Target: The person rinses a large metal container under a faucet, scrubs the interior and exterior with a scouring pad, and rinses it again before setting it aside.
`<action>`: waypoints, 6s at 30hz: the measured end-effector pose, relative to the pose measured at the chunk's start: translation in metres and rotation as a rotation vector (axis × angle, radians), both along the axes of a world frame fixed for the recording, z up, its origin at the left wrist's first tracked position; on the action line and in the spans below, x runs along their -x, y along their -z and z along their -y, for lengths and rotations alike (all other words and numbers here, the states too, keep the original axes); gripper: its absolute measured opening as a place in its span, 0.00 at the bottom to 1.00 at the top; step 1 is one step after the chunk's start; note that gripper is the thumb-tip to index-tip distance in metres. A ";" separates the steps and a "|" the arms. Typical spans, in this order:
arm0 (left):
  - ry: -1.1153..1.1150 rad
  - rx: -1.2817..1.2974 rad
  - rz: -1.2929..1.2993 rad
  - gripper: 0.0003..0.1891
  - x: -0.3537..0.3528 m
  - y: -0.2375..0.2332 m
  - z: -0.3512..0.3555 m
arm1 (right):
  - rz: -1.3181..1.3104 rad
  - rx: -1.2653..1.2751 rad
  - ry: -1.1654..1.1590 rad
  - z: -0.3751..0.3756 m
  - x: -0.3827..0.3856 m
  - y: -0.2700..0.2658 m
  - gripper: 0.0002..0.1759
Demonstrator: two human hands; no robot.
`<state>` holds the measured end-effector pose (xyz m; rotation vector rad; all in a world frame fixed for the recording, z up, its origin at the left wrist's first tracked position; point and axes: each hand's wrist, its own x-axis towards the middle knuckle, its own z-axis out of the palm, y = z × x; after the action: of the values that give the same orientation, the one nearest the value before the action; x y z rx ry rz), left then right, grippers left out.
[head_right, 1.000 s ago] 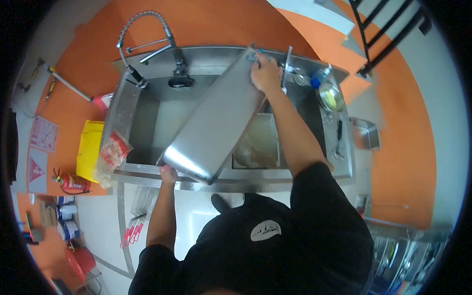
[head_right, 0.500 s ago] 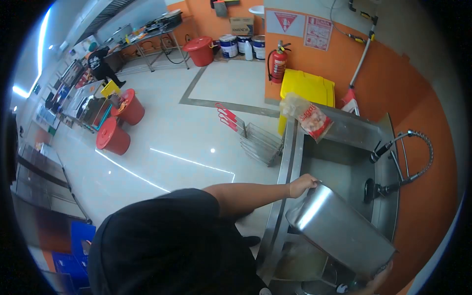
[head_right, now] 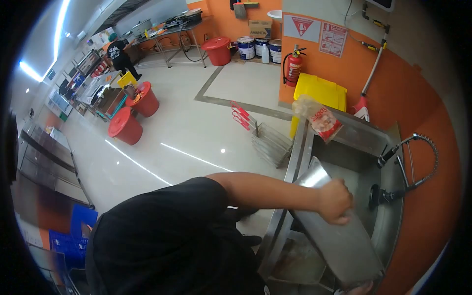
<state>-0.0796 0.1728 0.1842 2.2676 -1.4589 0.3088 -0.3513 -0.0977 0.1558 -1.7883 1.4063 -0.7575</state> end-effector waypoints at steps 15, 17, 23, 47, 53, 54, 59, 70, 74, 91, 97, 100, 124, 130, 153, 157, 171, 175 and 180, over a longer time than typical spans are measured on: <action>-0.046 -0.017 -0.356 0.34 0.071 -0.023 0.039 | 0.857 -0.766 -0.207 -0.021 0.007 -0.005 0.25; -0.062 0.010 -0.326 0.34 0.063 -0.035 0.020 | 0.834 -0.788 -0.234 -0.030 0.006 0.000 0.25; -0.066 0.160 -0.281 0.36 0.049 -0.038 0.004 | 0.735 -0.398 -0.216 -0.029 0.008 -0.005 0.26; -0.633 0.359 -0.396 0.39 -0.028 -0.026 -0.006 | 0.922 0.153 -0.214 -0.150 -0.156 0.090 0.37; -0.660 0.590 -0.920 0.45 -0.025 -0.021 -0.018 | 0.510 0.416 -0.223 -0.123 -0.199 -0.038 0.26; -0.589 0.737 -1.112 0.43 -0.025 -0.016 -0.016 | 0.484 0.517 -0.276 -0.148 -0.203 -0.073 0.25; -0.195 1.028 -1.634 0.41 -0.048 0.026 -0.024 | 0.423 0.821 -0.387 -0.132 -0.222 -0.080 0.22; -0.038 1.110 -1.861 0.42 -0.081 0.105 -0.056 | 0.257 1.049 -0.210 -0.160 -0.269 -0.082 0.24; -0.002 1.086 -1.806 0.42 -0.066 0.104 -0.030 | 0.378 0.998 -0.370 -0.199 -0.293 -0.117 0.27; -0.061 0.950 -1.832 0.46 -0.063 0.106 -0.023 | 0.209 0.678 -0.193 -0.258 -0.190 0.032 0.18; -0.136 0.983 -1.790 0.46 -0.042 0.084 -0.029 | 0.085 0.178 0.439 -0.224 -0.151 0.110 0.23; -0.147 0.951 -1.760 0.46 -0.041 0.093 -0.027 | 0.018 0.424 0.075 -0.250 -0.166 0.069 0.23; -0.517 0.864 -0.646 0.40 0.049 0.031 0.040 | 1.175 -0.748 0.454 0.056 0.078 0.268 0.12; -0.464 0.427 -0.041 0.35 0.014 0.056 0.060 | 0.679 -0.296 0.217 0.027 0.071 0.187 0.21; -0.599 0.312 -0.306 0.33 0.071 0.069 0.146 | 1.206 -0.297 -0.139 0.038 -0.039 -0.005 0.25; -0.588 0.379 -0.267 0.33 0.070 0.076 0.147 | 1.189 -0.098 -0.071 0.038 -0.066 0.013 0.29; -0.211 0.799 -0.634 0.35 0.020 0.118 0.078 | 0.965 0.395 -0.052 -0.003 -0.102 0.046 0.31; -0.165 0.831 -0.664 0.34 0.019 0.114 0.069 | 1.066 0.243 -0.135 0.013 -0.100 0.051 0.37; -0.115 0.791 -0.621 0.34 0.017 0.118 0.065 | 1.220 -0.606 0.053 0.054 -0.111 0.093 0.33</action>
<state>-0.0964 0.1078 0.0659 1.5837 -0.7038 0.1480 -0.2402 -0.1519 0.0623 -0.5588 0.6896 -1.0302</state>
